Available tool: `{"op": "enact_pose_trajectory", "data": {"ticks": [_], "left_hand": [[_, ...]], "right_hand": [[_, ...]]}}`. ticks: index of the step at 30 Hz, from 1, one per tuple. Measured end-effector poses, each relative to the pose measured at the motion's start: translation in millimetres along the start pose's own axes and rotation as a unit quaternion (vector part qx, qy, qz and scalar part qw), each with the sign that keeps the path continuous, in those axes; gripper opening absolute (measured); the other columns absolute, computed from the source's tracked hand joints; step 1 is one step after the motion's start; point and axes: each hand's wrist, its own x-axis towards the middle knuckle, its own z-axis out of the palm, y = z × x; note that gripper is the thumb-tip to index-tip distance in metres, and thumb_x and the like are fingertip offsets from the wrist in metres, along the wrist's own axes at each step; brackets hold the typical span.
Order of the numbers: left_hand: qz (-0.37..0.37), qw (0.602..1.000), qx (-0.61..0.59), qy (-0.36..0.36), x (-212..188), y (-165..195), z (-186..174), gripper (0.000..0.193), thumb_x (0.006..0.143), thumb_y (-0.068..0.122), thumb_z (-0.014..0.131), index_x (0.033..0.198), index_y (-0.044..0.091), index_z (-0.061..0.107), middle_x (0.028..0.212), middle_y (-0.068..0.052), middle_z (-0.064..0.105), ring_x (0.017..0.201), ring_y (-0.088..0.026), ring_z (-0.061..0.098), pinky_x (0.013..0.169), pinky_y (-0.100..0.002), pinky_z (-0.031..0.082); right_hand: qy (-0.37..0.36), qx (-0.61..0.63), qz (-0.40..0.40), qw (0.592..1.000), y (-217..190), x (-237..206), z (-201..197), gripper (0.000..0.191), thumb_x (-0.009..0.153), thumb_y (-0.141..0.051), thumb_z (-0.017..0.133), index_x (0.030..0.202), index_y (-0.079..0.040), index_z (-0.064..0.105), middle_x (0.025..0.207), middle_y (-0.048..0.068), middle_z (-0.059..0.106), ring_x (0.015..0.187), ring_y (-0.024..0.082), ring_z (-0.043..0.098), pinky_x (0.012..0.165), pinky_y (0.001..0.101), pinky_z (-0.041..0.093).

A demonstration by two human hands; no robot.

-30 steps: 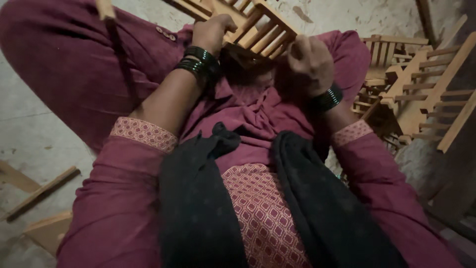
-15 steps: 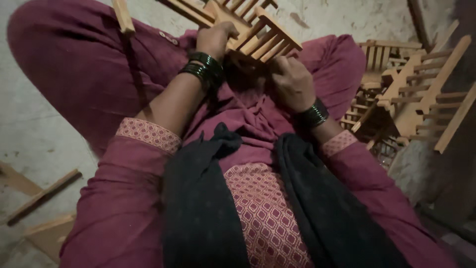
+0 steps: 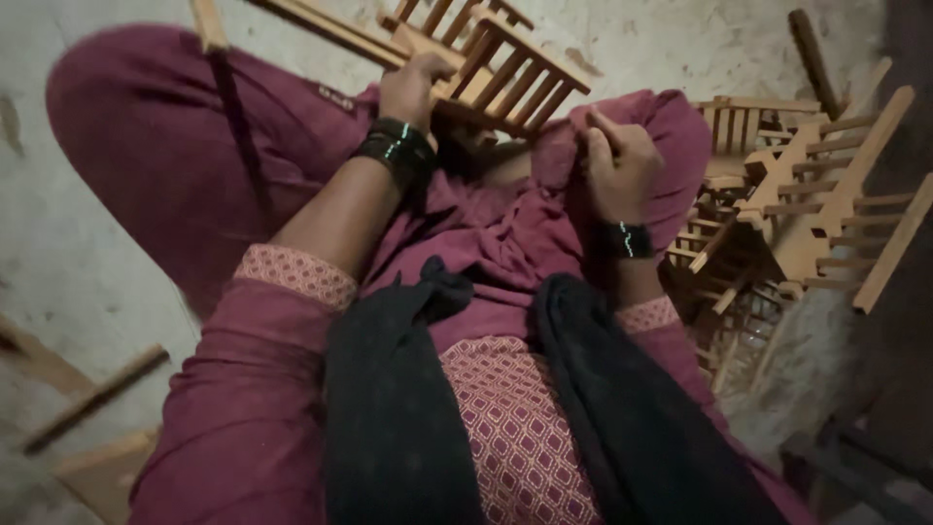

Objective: The person sits cross-legged on the floor and assembles small wooden chair frames, fitting slats and side pieces together by hand and rubbing surfaces with a small block. They work on one frame at a time, turning it over to reach different joints, with finished frames piled nearby.

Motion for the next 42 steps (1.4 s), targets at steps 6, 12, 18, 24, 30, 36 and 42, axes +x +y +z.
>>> {"op": "enact_pose_trajectory", "data": {"ticks": [6, 12, 18, 24, 30, 36, 42], "left_hand": [[-0.063, 0.997, -0.032, 0.021, 1.6, 14.8, 1.8, 0.011, 0.07, 0.009, 0.073, 0.076, -0.001, 0.072, 0.076, -0.008, 0.067, 0.067, -0.023, 0.064, 0.062, -0.038, 0.055], [-0.011, 0.998, -0.056, 0.007, 7.0, 26.7, -3.9, 0.014, 0.079, 0.011, 0.074, 0.08, -0.002, 0.069, 0.08, -0.008, 0.065, 0.073, -0.024, 0.065, 0.065, -0.039, 0.056], [-0.036, 0.991, -0.126, -0.006, 3.1, 42.6, 0.3, 0.017, 0.085, 0.019, 0.069, 0.089, 0.003, 0.069, 0.089, -0.01, 0.068, 0.081, -0.026, 0.07, 0.074, -0.044, 0.063], [-0.102, 0.981, -0.138, -0.09, -0.9, 53.9, -0.3, 0.022, 0.09, 0.021, 0.063, 0.099, 0.002, 0.068, 0.095, -0.015, 0.072, 0.085, -0.032, 0.073, 0.08, -0.048, 0.064], [-0.068, 0.984, -0.127, -0.104, 6.1, 53.5, -5.0, 0.029, 0.087, 0.022, 0.061, 0.102, -0.002, 0.068, 0.096, -0.015, 0.073, 0.086, -0.031, 0.074, 0.081, -0.047, 0.064], [-0.073, 0.993, -0.09, -0.019, 6.0, 53.5, -8.7, 0.034, 0.083, 0.021, 0.062, 0.115, 0.008, 0.063, 0.103, -0.013, 0.072, 0.097, -0.032, 0.072, 0.082, -0.048, 0.066], [-0.031, 0.995, 0.038, -0.082, 5.3, 66.8, 18.1, 0.056, 0.086, 0.04, 0.065, 0.133, 0.01, 0.062, 0.118, -0.01, 0.072, 0.1, -0.021, 0.071, 0.08, -0.038, 0.06]], "right_hand": [[-0.01, 0.428, 0.345, 0.835, 0.8, 43.7, 56.1, 0.016, 0.094, -0.008, 0.067, 0.104, 0.0, 0.077, 0.075, 0.001, 0.07, 0.063, 0.013, 0.067, 0.057, 0.0304, 0.052], [-0.141, 0.215, 0.144, 0.956, -8.1, 37.2, 74.9, 0.016, 0.1, -0.002, 0.064, 0.087, 0.006, 0.07, 0.072, 0.007, 0.067, 0.063, 0.012, 0.064, 0.058, 0.0263, 0.05], [0.084, 0.127, 0.02, 0.988, -19.0, 48.1, 52.7, 0.02, 0.092, -0.002, 0.071, 0.11, -0.006, 0.079, 0.091, 0.009, 0.073, 0.081, 0.016, 0.069, 0.072, 0.0319, 0.056], [0.125, 0.029, -0.187, 0.974, -57.5, 68.4, 29.0, 0.031, 0.091, -0.002, 0.07, 0.118, -0.014, 0.076, 0.102, 0.005, 0.066, 0.097, 0.026, 0.066, 0.08, 0.0359, 0.057], [0.132, -0.002, -0.184, 0.974, -53.2, 82.7, 45.3, 0.024, 0.092, -0.004, 0.071, 0.113, -0.013, 0.079, 0.096, 0.006, 0.066, 0.085, 0.024, 0.063, 0.067, 0.0355, 0.054], [0.023, -0.043, -0.208, 0.977, -30.8, 51.1, 84.6, 0.034, 0.085, -0.009, 0.063, 0.116, -0.017, 0.075, 0.097, 0.008, 0.068, 0.087, 0.028, 0.066, 0.066, 0.0389, 0.055], [0.031, 0.16, -0.192, 0.968, -44.3, 55.6, 58.9, 0.028, 0.083, -0.009, 0.068, 0.11, -0.012, 0.075, 0.101, 0.009, 0.072, 0.093, 0.03, 0.069, 0.079, 0.0389, 0.057]]}}
